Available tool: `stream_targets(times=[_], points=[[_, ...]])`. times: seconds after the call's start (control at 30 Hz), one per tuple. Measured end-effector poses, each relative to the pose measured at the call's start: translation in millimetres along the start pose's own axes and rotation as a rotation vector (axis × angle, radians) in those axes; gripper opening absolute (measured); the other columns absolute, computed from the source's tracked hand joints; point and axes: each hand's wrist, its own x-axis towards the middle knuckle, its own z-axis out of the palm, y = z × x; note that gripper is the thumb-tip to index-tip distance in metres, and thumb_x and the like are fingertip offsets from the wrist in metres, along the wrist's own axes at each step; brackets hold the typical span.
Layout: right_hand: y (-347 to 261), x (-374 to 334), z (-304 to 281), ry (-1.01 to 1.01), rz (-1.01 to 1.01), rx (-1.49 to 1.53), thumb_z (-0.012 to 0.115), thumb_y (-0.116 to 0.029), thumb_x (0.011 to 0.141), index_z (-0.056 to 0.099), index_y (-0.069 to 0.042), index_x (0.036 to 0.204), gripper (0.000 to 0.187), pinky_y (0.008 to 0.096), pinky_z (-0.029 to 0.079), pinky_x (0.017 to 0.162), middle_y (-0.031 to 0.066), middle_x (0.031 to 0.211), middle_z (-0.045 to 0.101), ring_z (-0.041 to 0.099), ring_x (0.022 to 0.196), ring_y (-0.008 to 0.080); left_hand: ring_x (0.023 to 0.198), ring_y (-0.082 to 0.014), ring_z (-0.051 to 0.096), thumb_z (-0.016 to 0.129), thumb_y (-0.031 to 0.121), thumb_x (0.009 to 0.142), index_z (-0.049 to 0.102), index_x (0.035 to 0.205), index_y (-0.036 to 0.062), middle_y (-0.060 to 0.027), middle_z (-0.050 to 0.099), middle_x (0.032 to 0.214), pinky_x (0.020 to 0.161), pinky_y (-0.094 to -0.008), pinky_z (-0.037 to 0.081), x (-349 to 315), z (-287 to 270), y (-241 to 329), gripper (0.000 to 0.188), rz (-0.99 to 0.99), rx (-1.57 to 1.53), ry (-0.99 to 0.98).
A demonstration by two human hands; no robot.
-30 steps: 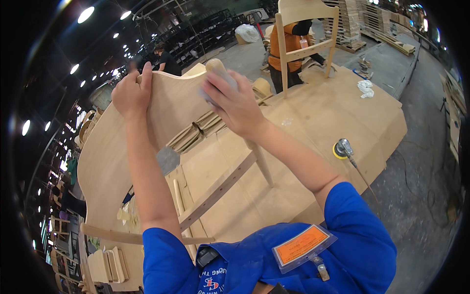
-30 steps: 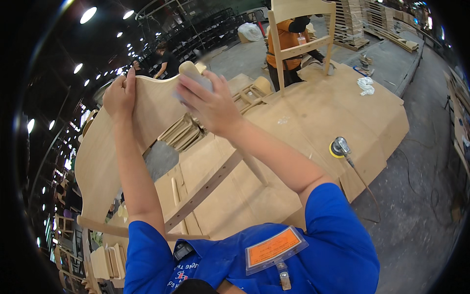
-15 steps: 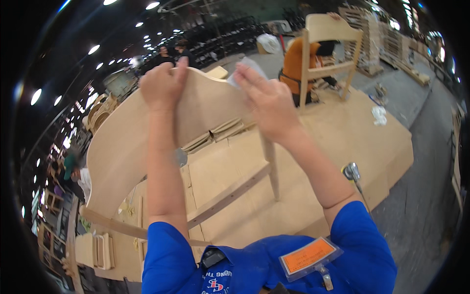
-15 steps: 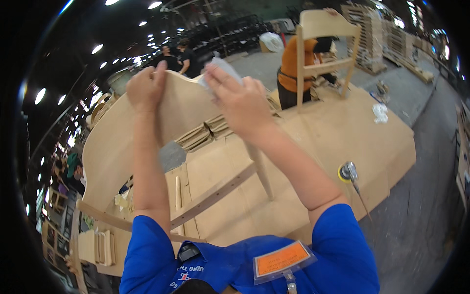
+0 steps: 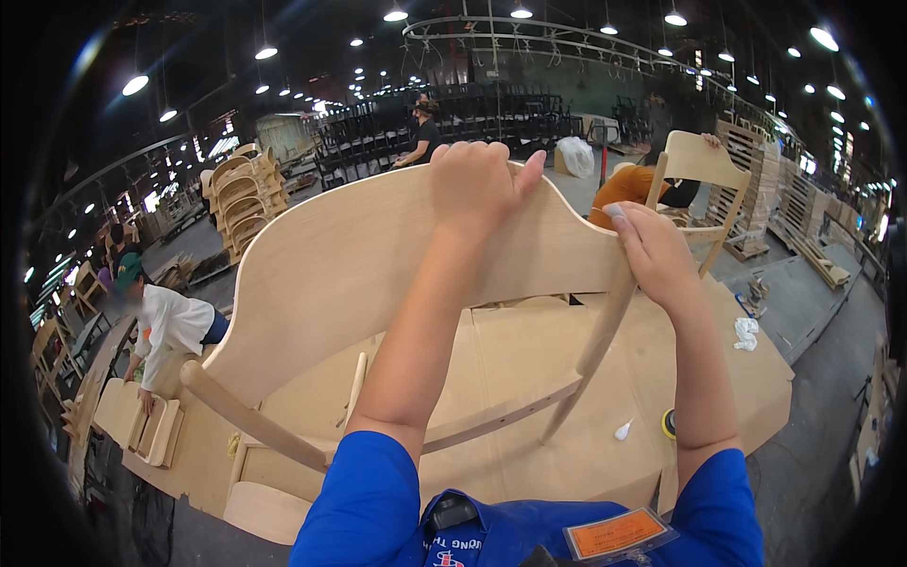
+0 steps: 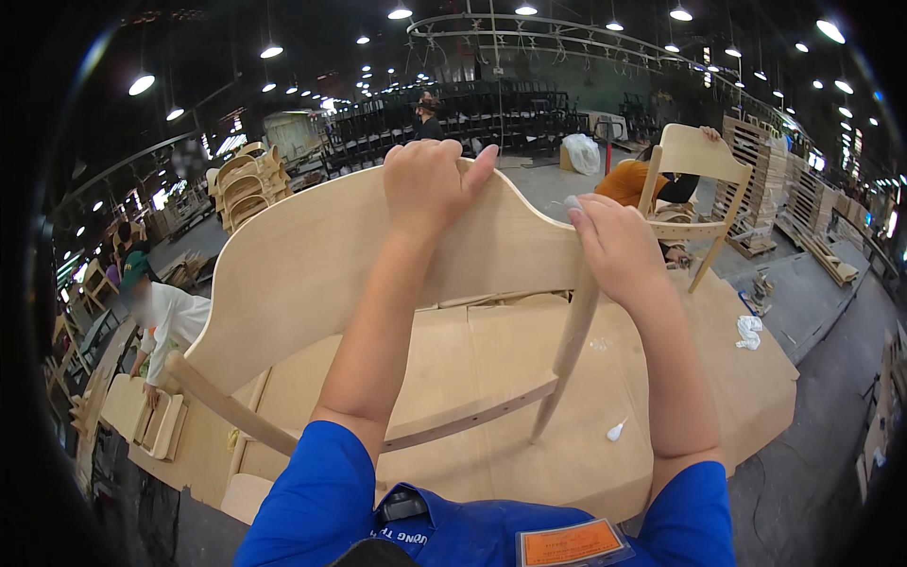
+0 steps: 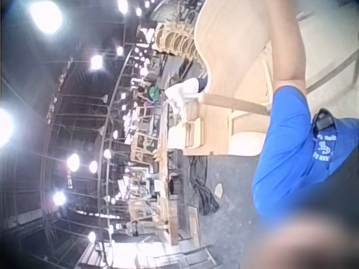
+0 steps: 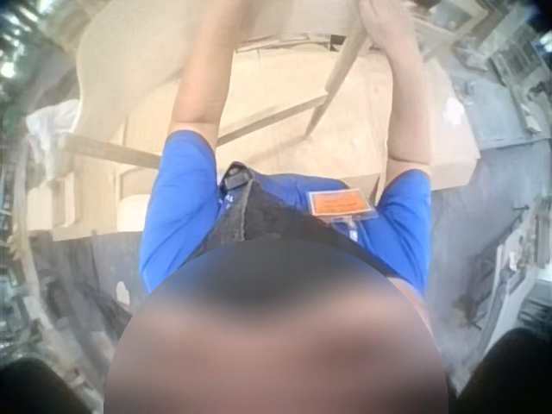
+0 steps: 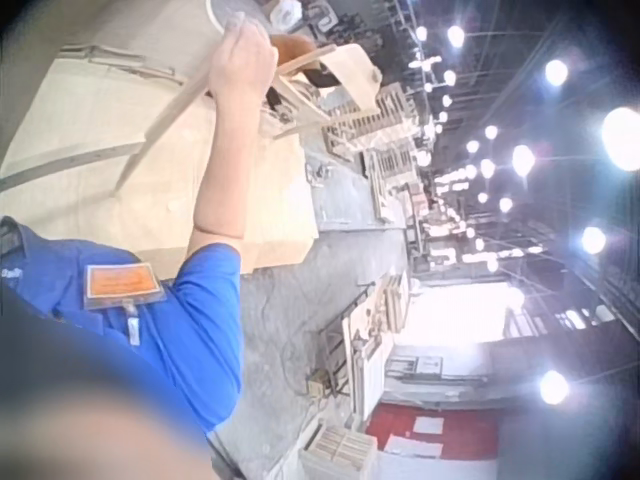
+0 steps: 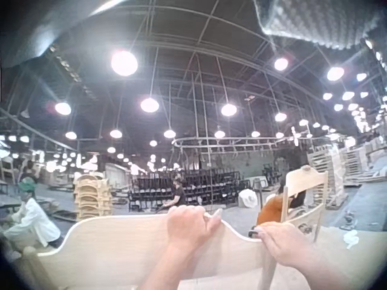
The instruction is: The person sands the surfaces of wooden chair parts using a handheld electric sander and a sanding block. They flip and reposition the chair components to access different areas, then apply a white substance from a tube to the edges.
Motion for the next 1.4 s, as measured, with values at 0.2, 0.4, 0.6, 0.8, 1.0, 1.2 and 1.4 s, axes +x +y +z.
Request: stream_targets(times=[0.2,0.4,0.6,0.8,1.0,1.2,1.4], points=[[6.0,-31.8,23.8,0.278,-0.121,-0.146,0.046,-0.009,0.092,0.060,-0.002,0.117,0.029,0.0390,0.040,0.093,0.0144,0.127,0.055,0.054,0.110,0.0316,0.057,-0.0262,0.060,0.055,0.055,0.081,0.062,0.055,0.0082,-0.0113,0.060,0.057,0.058,-0.0379,0.042,5.3,13.4,-8.3,0.054,-0.004,0.000,-0.022],[35.4,3.3,58.5,0.438,-0.184,-0.080,0.041,-0.010,0.095,0.057,-0.003,0.124,0.033,0.0369,0.032,0.103,0.0142,0.135,0.049,0.047,0.123,0.0303,0.065,-0.0250,0.064,0.050,0.059,0.081,0.070,0.064,0.0102,-0.0094,0.065,0.062,0.065,-0.0391,0.042,2.8,4.2,-7.8,0.056,-0.068,0.008,-0.150],[12.7,-27.2,83.0,0.694,-0.221,-0.020,0.037,-0.012,0.098,0.053,0.001,0.128,0.037,0.0381,0.026,0.109,0.0180,0.138,0.045,0.039,0.131,0.0314,0.063,-0.0230,0.061,0.051,0.059,0.081,0.071,0.065,0.0105,-0.0080,0.064,0.061,0.067,-0.0358,0.038,4.9,-7.6,-6.4,0.055,-0.073,-0.020,-0.223],[29.1,-8.0,74.1,0.634,-0.179,0.044,0.034,-0.013,0.098,0.045,0.000,0.135,0.040,0.0394,0.025,0.109,0.0180,0.143,0.038,0.033,0.135,0.0308,0.067,-0.0229,0.062,0.050,0.059,0.082,0.071,0.065,0.0106,-0.0082,0.065,0.065,0.072,-0.0358,0.037,5.4,-13.1,-1.4,0.056,-0.104,-0.024,-0.298],[32.0,-53.2,105.1,0.765,-0.109,0.045,0.030,-0.016,0.101,0.039,0.001,0.138,0.042,0.0391,0.024,0.110,0.0164,0.148,0.031,0.031,0.136,0.0317,0.067,-0.0218,0.062,0.048,0.060,0.083,0.071,0.066,0.0112,-0.0075,0.065,0.064,0.073,-0.0350,0.037,5.8,-17.1,3.9,0.056,-0.108,0.000,-0.299],[50.1,-19.9,69.3,0.517,-0.097,0.298,0.030,-0.020,0.102,0.034,0.001,0.141,0.045,0.0387,0.020,0.112,0.0174,0.147,0.032,0.029,0.137,0.0306,0.062,-0.0208,0.061,0.048,0.059,0.083,0.071,0.065,0.0105,-0.0071,0.064,0.061,0.070,-0.0352,0.037,5.7,-16.0,4.0,0.057,-0.103,0.015,-0.301],[24.9,-67.1,98.5,0.647,-0.116,0.259,0.030,-0.019,0.102,0.038,0.002,0.138,0.043,0.0370,0.022,0.111,0.0167,0.147,0.033,0.031,0.136,0.0273,0.062,-0.0215,0.061,0.048,0.060,0.082,0.071,0.065,0.0109,-0.0073,0.064,0.061,0.070,-0.0355,0.037,7.5,-18.5,4.4,0.057,-0.093,0.031,-0.304]])
